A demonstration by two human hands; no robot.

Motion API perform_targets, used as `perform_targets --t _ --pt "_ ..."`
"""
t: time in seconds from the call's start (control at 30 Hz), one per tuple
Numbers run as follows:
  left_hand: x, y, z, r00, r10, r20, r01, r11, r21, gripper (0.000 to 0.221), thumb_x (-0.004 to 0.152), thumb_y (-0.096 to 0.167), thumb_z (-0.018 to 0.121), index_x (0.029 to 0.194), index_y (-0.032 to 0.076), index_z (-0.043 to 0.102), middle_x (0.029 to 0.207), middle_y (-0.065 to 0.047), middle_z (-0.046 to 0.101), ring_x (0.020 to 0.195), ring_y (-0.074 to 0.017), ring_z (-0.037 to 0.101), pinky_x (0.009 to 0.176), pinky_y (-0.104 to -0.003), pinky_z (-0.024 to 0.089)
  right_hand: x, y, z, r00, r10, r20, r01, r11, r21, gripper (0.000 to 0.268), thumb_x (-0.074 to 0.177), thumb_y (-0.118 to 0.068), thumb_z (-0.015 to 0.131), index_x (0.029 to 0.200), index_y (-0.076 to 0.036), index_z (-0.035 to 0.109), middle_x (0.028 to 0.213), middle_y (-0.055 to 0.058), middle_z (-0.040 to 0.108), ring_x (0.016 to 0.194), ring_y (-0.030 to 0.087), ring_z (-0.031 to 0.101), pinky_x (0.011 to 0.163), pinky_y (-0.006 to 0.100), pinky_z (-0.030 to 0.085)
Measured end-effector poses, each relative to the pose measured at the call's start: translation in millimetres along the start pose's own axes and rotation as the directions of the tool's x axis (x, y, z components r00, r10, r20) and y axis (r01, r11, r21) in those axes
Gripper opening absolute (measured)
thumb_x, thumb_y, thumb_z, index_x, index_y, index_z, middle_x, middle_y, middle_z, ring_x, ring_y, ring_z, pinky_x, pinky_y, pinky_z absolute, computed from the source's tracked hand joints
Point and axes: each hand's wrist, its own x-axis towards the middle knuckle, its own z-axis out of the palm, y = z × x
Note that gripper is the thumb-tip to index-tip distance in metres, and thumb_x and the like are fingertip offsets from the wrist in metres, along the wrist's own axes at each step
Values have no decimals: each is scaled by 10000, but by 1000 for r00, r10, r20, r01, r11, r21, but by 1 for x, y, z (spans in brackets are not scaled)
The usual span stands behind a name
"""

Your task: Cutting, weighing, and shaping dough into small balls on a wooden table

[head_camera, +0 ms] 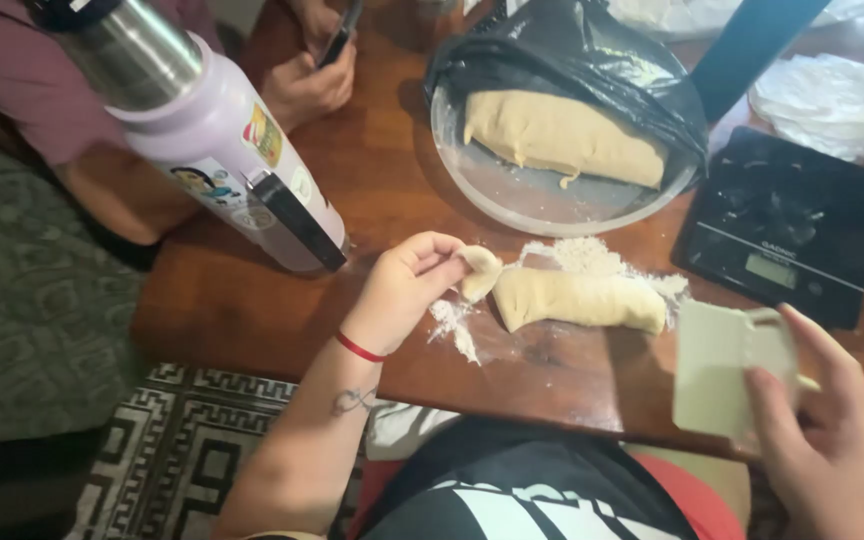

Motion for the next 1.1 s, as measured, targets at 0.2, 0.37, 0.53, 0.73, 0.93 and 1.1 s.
perform_targets --t 0.2,0.37,0.53,0.73,0.93,1.1 --pt "22 -20 15 986 -107 131 142 943 -299 221 1049 113 666 1253 54 723 1115 -92 772 901 -231 746 787 -379 649 7 53 -17 997 -62 -46 72 967 245 611 1174 10 592 1780 12 514 959 372 679 724 358 644 611 428 515" --pt "40 -17 54 975 -130 181 177 945 -276 240 1030 80 684 1266 44 715 1106 -93 763 843 -216 729 733 -349 639 20 119 -32 974 -114 -194 170 938 301 582 1201 -23 597 1778 -30 522 1198 222 650 923 246 626 742 350 537" --pt "65 15 127 973 -124 196 143 986 -88 168 983 109 792 1115 131 691 914 -81 786 622 -132 673 573 -228 524 23 153 -63 950 -79 -303 178 933 313 572 1145 20 609 1709 17 515 1459 218 654 1183 230 642 1025 322 514" --pt "122 31 236 919 12 395 -59 993 107 231 991 223 801 940 148 589 712 -15 635 598 -88 617 529 -223 532 22 172 -82 952 28 -305 96 919 383 582 1071 5 598 1640 66 496 1491 242 623 1258 261 622 1031 332 507" --pt "184 35 317 955 -19 294 -130 870 476 188 936 326 733 941 205 589 817 18 634 706 -97 645 558 -279 581 15 186 -91 925 221 -310 -47 875 482 617 1064 -83 629 1678 -67 574 1154 108 715 939 140 649 819 253 524" --pt "202 48 352 960 -157 232 11 848 529 224 965 326 720 1057 159 602 907 -32 708 619 -101 645 542 -236 546 21 199 -93 918 237 -317 -52 867 496 620 1064 -118 650 1680 -87 589 1035 14 678 908 71 613 822 218 513"
